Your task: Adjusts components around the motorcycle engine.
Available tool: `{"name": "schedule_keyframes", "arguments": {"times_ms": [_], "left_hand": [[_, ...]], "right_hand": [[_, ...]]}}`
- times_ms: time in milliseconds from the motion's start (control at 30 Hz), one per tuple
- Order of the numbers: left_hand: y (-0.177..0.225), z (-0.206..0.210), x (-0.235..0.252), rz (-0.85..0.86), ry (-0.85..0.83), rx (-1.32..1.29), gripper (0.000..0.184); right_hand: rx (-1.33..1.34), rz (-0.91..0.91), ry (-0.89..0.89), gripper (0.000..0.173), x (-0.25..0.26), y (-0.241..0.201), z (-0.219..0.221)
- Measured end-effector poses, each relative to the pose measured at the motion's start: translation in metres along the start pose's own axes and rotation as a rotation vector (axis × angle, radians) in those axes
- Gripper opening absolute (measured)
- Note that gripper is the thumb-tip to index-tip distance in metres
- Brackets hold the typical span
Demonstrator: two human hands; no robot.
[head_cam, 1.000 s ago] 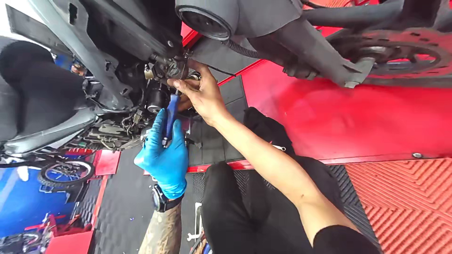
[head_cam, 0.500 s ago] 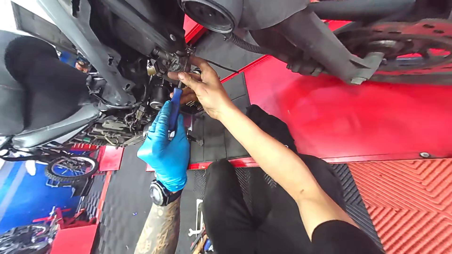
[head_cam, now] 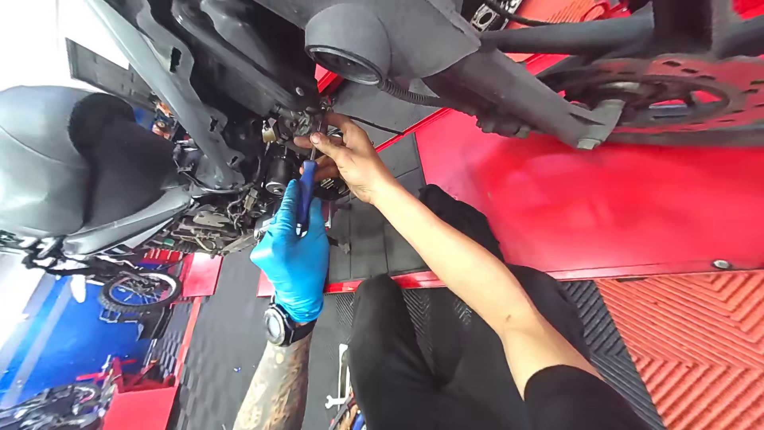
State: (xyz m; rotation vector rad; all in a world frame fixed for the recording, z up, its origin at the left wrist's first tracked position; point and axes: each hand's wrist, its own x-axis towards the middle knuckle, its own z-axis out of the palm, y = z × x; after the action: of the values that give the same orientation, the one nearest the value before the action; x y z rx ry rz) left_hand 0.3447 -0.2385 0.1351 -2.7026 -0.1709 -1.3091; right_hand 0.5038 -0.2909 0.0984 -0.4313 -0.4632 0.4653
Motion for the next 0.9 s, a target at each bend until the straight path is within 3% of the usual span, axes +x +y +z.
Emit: {"name": "schedule_keyframes", "arguments": {"times_ms": [200,300,400,533,600,667,700,767,867,900], "left_hand": [[0.006,-0.012,0.013,-0.098,-0.301,0.222,0.04],[0.009,-0.018,0.025,-0.243,-0.414,0.134,0.042],[0.015,-0.022,0.038,-0.552,-0.506,-0.258,0.045],[0.018,-0.032,0.047,-0.9,-0.585,-0.922,0.051],[0.015,-0.034,0.05,-1.103,-0.596,-1.27,0.051],[0.011,-0.035,0.051,-1.204,-0.596,-1.427,0.048],[0.009,-0.035,0.05,-1.182,-0.603,-1.377,0.051],[0.004,-0.037,0.044,-0.977,-0.619,-1.126,0.06],[0.009,-0.041,0.033,-0.578,-0.448,-0.499,0.035],[0.01,-0.042,0.028,-0.439,-0.392,-0.278,0.036]], "right_hand": [[-0.022,-0.029,0.025,0.047,0.0,0.006,0.0],[-0.013,-0.023,0.066,0.042,-0.003,0.005,0.003],[-0.015,0.094,-0.036,0.027,-0.01,-0.002,0.005],[0.173,0.154,-0.474,0.034,-0.008,0.006,-0.009],[0.27,0.121,-0.576,0.036,-0.007,0.012,-0.014],[0.33,0.118,-0.598,0.038,-0.007,0.017,-0.015],[0.342,0.13,-0.583,0.036,-0.008,0.018,-0.015],[0.29,0.167,-0.471,0.032,-0.015,0.016,-0.011],[0.182,0.214,-0.292,0.018,-0.021,0.01,-0.001],[0.17,0.225,-0.251,0.015,-0.022,0.01,0.003]]}}
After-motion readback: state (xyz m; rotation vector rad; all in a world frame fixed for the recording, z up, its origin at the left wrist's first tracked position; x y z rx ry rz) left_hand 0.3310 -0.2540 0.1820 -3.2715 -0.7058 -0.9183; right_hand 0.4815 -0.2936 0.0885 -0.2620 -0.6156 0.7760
